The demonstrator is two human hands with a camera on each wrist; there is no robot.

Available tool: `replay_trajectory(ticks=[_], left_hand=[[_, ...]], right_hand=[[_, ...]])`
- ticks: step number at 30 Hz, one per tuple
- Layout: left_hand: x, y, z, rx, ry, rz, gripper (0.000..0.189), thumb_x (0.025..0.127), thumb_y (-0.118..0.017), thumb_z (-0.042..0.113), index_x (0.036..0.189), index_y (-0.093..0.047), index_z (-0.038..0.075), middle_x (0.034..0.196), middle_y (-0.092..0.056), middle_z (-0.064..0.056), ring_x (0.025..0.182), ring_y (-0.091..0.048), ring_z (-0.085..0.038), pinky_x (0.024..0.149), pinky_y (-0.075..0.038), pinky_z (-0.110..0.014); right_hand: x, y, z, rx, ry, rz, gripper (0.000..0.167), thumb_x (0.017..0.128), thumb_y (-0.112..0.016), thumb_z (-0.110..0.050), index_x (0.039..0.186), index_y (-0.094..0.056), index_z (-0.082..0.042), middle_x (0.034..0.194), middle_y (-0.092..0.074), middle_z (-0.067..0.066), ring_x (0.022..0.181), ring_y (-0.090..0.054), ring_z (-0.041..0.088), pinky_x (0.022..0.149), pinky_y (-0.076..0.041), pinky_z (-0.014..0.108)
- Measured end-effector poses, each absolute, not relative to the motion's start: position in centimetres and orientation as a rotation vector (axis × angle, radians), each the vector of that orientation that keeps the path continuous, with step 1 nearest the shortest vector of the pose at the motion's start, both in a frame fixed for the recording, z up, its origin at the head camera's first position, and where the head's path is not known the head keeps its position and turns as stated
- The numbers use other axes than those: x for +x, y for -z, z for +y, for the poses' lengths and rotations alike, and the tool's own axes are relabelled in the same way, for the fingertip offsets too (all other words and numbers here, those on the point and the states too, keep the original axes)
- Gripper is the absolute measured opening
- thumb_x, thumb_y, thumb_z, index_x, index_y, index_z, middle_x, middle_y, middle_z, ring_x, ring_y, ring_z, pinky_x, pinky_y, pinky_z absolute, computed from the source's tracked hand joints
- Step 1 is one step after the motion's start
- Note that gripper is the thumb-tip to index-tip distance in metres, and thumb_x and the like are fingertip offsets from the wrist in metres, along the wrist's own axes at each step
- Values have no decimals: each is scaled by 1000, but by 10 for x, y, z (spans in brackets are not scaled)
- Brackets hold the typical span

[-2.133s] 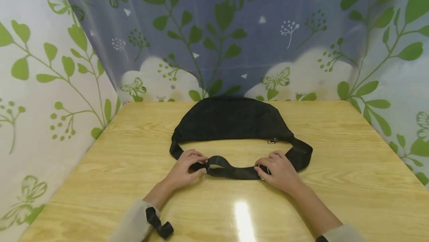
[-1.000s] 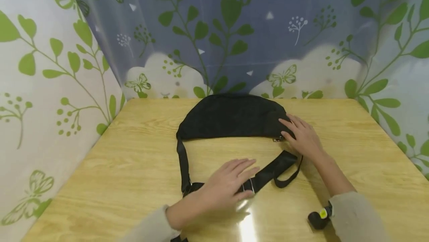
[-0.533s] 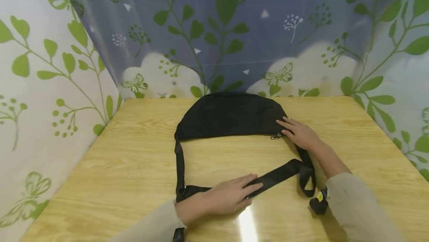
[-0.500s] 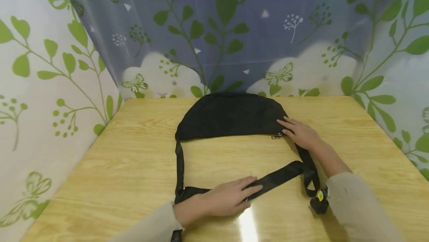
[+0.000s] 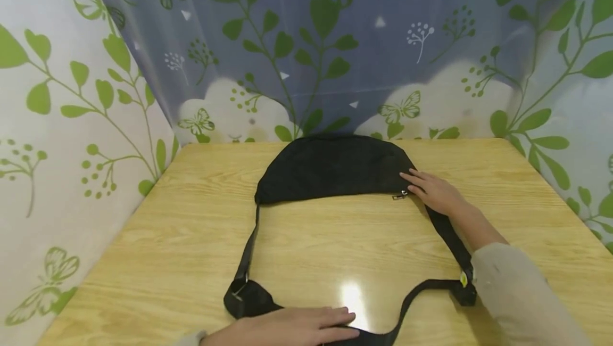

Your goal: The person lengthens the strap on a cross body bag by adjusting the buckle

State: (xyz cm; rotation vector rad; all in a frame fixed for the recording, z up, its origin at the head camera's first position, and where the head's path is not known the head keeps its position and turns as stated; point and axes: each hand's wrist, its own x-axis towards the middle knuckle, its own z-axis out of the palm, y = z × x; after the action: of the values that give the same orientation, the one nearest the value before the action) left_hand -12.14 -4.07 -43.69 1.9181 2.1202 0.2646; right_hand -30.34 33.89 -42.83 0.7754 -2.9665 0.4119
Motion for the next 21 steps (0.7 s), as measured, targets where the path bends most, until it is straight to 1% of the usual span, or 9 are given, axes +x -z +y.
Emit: replay_trajectory(ticks=[3, 5, 7, 10, 13, 15, 17, 20, 21], left_hand=[[-119, 432, -51, 1847, -371, 2038, 61, 99, -41, 29, 148, -8, 11, 151, -8, -2, 134, -1, -4, 101, -16, -15], [-119, 428, -55, 1822, -396, 2010, 61, 100, -40, 28, 148, -6, 10, 151, -7, 0, 133, -1, -2, 101, -16, -15], [-118, 424, -58, 1842, -401, 1983, 57, 100, -38, 25, 147, -10, 8, 151, -8, 0, 133, -2, -3, 101, -15, -15], [-117, 421, -62, 1841, -465, 1931, 50, 101, -37, 20, 146, -19, 6, 151, -13, -1, 133, -5, -3, 101, -16, -15], [-116, 418, -64, 1831, -532, 1866, 48, 100, -37, 16, 145, -24, 5, 151, -14, -2, 134, -6, -5, 102, -16, -16], [-118, 415, -64, 1787, -505, 1877, 50, 100, -39, 19, 145, -23, 6, 151, -12, -2, 134, -5, -4, 102, -16, -16], [-124, 410, -66, 1760, -449, 1957, 55, 99, -43, 25, 146, -22, 6, 151, -12, -4, 134, -4, -6, 103, -14, -18], [-145, 397, -75, 1620, -384, 2237, 62, 96, -48, 35, 146, -24, 8, 151, -13, -8, 136, -3, -15, 106, -13, -26], [-156, 393, -81, 1545, -398, 2362, 64, 94, -51, 37, 145, -25, 7, 150, -14, -10, 137, -4, -20, 106, -13, -32]], right_hand=[[-303, 426, 340, 772, -416, -2976, 47, 100, -40, -26, 140, -35, -3, 140, -27, 29, 123, -28, 49, 92, -27, 61], [-304, 425, 340, 767, -420, -2985, 47, 100, -40, -27, 140, -35, -3, 140, -26, 29, 123, -27, 49, 92, -26, 62], [-305, 424, 339, 767, -417, -2992, 48, 100, -40, -27, 140, -34, -2, 140, -26, 29, 123, -27, 50, 92, -26, 61], [-306, 424, 336, 766, -416, -3003, 49, 100, -40, -28, 141, -34, -2, 140, -26, 29, 123, -26, 49, 93, -25, 61], [-305, 425, 334, 762, -425, -3003, 49, 100, -40, -28, 140, -34, -1, 140, -26, 29, 123, -26, 49, 94, -24, 61], [-304, 425, 333, 760, -434, -3001, 49, 100, -40, -27, 140, -34, -1, 140, -26, 30, 123, -26, 49, 94, -24, 61], [-303, 425, 333, 757, -442, -3001, 49, 100, -40, -27, 140, -34, -1, 140, -26, 30, 124, -26, 49, 94, -24, 61], [-303, 425, 333, 752, -455, -3000, 49, 100, -40, -27, 140, -34, 0, 140, -26, 30, 123, -26, 49, 94, -24, 61], [-302, 425, 333, 750, -464, -3000, 49, 100, -40, -27, 140, -34, 0, 140, -26, 30, 123, -26, 50, 94, -24, 61]])
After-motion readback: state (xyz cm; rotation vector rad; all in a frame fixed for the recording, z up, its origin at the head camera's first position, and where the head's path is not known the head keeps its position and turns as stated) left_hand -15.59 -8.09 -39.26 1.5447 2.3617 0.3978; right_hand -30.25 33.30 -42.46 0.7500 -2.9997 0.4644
